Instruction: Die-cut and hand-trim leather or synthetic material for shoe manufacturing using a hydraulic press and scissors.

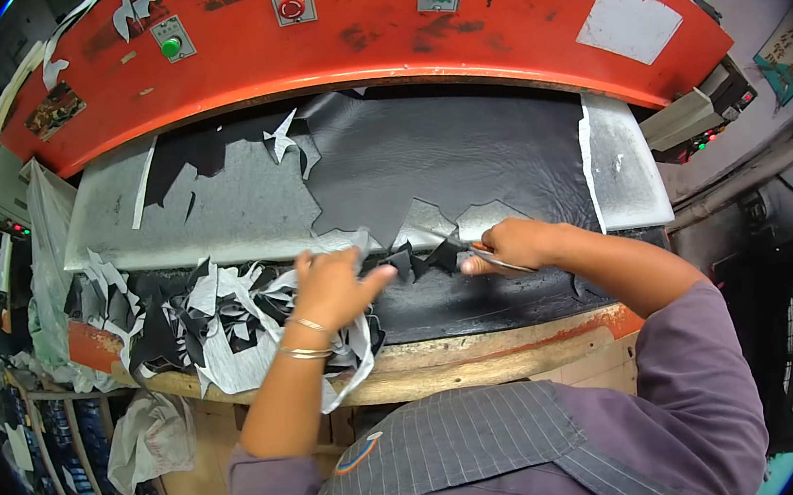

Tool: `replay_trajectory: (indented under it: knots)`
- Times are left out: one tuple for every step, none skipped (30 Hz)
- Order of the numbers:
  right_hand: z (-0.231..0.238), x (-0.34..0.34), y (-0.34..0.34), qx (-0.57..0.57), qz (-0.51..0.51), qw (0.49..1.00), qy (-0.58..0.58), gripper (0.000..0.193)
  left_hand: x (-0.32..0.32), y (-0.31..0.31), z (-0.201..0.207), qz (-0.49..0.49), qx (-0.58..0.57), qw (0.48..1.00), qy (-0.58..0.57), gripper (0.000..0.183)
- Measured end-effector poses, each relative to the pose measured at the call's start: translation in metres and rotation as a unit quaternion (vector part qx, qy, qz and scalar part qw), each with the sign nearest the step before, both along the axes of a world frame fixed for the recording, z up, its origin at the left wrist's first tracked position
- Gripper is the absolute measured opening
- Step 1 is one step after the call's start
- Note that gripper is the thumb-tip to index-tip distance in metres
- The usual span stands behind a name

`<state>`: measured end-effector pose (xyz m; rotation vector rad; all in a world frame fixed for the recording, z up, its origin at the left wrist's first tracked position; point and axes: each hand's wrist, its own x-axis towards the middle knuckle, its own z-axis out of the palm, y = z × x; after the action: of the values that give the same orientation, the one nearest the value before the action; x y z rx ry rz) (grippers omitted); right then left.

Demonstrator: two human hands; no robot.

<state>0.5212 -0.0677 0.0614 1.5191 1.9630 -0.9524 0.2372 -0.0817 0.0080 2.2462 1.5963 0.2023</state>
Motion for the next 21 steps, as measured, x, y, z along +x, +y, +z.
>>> replay_trajectory:
  knots:
    - [0.003,-0.008,-0.004,0.007,0.015,0.999,0.029,0.097,0.004,0.001,-0.005,-0.043,-0.032,0.998,0.045,0.048]
    - [0.010,-0.017,-0.008,0.000,0.063,0.998,-0.011,0.100,0.006,-0.003,-0.017,-0.078,-0.038,0.996,0.033,0.043]
    - [0.011,-0.022,-0.013,0.000,0.058,0.998,-0.016,0.100,0.006,-0.008,-0.026,-0.117,-0.043,0.992,0.021,0.038]
    - [0.012,-0.023,-0.018,0.000,0.053,0.999,-0.014,0.102,0.002,-0.010,-0.032,-0.139,-0.040,0.990,-0.009,0.028]
    - [0.013,-0.023,-0.022,0.001,0.049,0.999,-0.011,0.104,-0.005,-0.013,-0.037,-0.141,-0.040,0.989,-0.012,0.028]
    - [0.009,-0.021,-0.023,0.012,0.033,0.999,0.006,0.107,-0.009,-0.014,-0.033,-0.172,-0.065,0.983,-0.004,0.025]
    - [0.005,-0.022,-0.022,0.013,0.028,1.000,0.004,0.107,-0.014,-0.016,-0.031,-0.201,-0.091,0.975,0.006,0.022]
    - [0.003,-0.024,-0.019,0.000,0.013,1.000,0.002,0.107,-0.024,-0.018,-0.037,-0.254,-0.111,0.961,-0.024,0.020]
    - [0.003,-0.027,-0.016,-0.012,-0.003,1.000,0.001,0.108,-0.029,-0.022,-0.035,-0.287,-0.104,0.950,-0.070,0.019]
    - [0.003,-0.035,-0.011,-0.044,-0.008,0.999,-0.014,0.108,-0.029,-0.026,-0.032,-0.302,-0.102,0.946,-0.055,0.020]
    - [-0.001,-0.043,-0.010,-0.044,-0.011,0.999,-0.014,0.108,-0.028,-0.030,-0.028,-0.317,-0.100,0.942,-0.041,0.020]
    - [-0.008,-0.051,-0.008,-0.041,0.000,0.999,-0.009,0.108,-0.030,-0.033,-0.027,-0.318,-0.090,0.943,-0.042,0.019]
    - [-0.011,-0.061,-0.007,-0.039,0.011,0.999,-0.003,0.107,-0.032,-0.033,-0.027,-0.319,-0.089,0.943,-0.041,0.019]
    - [-0.010,-0.070,-0.008,-0.028,-0.005,1.000,-0.005,0.105,-0.034,-0.032,-0.027,-0.325,-0.118,0.937,-0.049,0.019]
    - [-0.012,-0.076,-0.007,-0.025,-0.005,1.000,-0.003,0.105,-0.036,-0.031,-0.025,-0.331,-0.145,0.931,-0.058,0.020]
    - [-0.016,-0.080,-0.005,-0.016,0.010,1.000,-0.008,0.102,-0.041,-0.025,-0.023,-0.332,-0.189,0.919,-0.099,0.020]
    - [-0.017,-0.082,-0.004,-0.006,0.023,1.000,-0.014,0.099,-0.045,-0.017,-0.020,-0.316,-0.214,0.915,-0.131,0.021]
    - [-0.017,-0.081,-0.006,0.007,0.025,1.000,-0.009,0.089,-0.050,-0.008,-0.015,-0.273,-0.192,0.925,-0.180,0.021]
    - [-0.020,-0.072,-0.013,0.031,0.049,0.998,0.005,0.077,-0.050,0.005,-0.007,-0.238,-0.171,0.928,-0.231,0.021]
    - [-0.022,-0.061,-0.019,0.012,0.086,0.996,-0.004,0.072,-0.047,0.019,0.005,-0.112,-0.241,0.922,-0.281,0.022]
    - [-0.020,-0.053,-0.024,-0.004,0.125,0.992,-0.010,0.067,-0.048,0.032,0.018,0.020,-0.303,0.897,-0.321,0.024]
